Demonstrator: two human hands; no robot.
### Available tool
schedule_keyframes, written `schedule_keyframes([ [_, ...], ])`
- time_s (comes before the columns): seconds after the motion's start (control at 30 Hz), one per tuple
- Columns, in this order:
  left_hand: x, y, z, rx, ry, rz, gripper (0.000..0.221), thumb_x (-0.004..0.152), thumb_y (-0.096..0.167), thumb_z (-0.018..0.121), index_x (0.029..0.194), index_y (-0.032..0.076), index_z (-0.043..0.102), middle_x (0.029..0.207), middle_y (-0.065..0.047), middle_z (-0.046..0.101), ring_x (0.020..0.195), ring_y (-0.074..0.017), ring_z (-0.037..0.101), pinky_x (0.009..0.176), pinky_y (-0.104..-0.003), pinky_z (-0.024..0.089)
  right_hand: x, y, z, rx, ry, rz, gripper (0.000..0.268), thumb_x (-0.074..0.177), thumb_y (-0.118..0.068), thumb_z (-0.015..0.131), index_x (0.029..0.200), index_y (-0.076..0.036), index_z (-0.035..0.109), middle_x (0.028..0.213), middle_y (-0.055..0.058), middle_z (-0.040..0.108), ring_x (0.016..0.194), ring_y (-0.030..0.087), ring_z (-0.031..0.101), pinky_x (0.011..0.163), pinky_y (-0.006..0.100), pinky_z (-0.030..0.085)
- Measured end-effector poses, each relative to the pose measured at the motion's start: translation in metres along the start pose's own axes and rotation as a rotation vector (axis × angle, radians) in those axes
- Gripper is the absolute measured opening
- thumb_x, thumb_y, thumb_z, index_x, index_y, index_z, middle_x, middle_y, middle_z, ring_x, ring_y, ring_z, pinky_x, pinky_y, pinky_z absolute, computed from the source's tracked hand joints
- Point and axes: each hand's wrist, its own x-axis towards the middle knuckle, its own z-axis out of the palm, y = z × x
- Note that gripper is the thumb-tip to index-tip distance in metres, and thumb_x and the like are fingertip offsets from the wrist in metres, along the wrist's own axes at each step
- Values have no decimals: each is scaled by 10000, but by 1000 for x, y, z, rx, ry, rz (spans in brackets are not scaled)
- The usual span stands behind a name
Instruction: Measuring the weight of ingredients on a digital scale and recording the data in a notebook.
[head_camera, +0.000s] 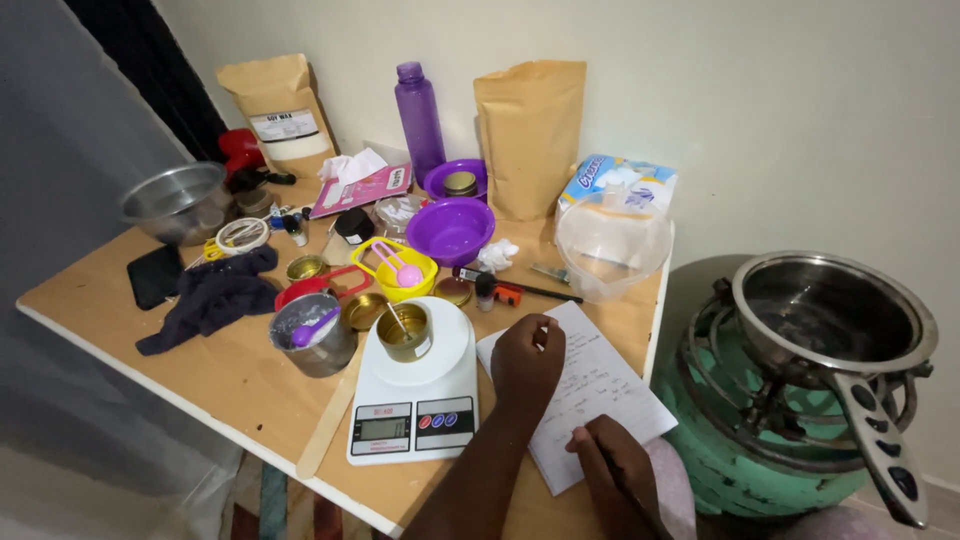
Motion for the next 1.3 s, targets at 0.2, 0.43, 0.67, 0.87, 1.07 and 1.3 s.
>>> schedule_keyframes([
  [0.2,0,-1,5,28,-30,34,212,832,276,535,800,126,681,594,18,606,541,-154,554,520,-352,415,6,19,5,-39,1,69,336,826,-338,514,654,-114,696,603,30,634,619,147,596,601,275,423],
  [0.43,1,-4,5,32,-34,49,210,826,279,535,802,124,674,602,9,610,549,-183,585,515,-374,430,5,33,12,335,60,-116,648,907,-555,227,916,-78,666,773,46,562,468,112,408,441,274,290],
  [0.67,1,-4,8,44,-43,54,192,820,252,537,806,121,677,620,5,633,564,-170,587,528,-361,436,7,32,10,188,51,156,415,888,-349,415,839,-78,725,726,42,646,687,147,594,612,275,398],
  [0.87,1,1,4,42,-74,29,206,839,261,535,818,114,677,642,-7,644,574,-164,589,516,-349,430,6,13,9,50,107,57,153,820,-235,625,820,-107,708,654,-10,629,628,96,546,596,258,425],
  [1.07,-1,1,3,-6,-61,37,192,823,240,540,796,104,673,603,-2,622,547,-151,563,517,-339,429,5,5,7,198,76,162,211,846,-212,571,805,-42,689,628,67,596,548,147,525,543,277,422],
  [1.3,-2,11,-2,-86,-97,-40,187,822,228,551,777,92,671,572,5,608,527,-122,535,518,-321,416,7,19,10,203,131,101,203,826,-200,601,894,-63,735,591,64,633,540,135,576,562,261,457],
])
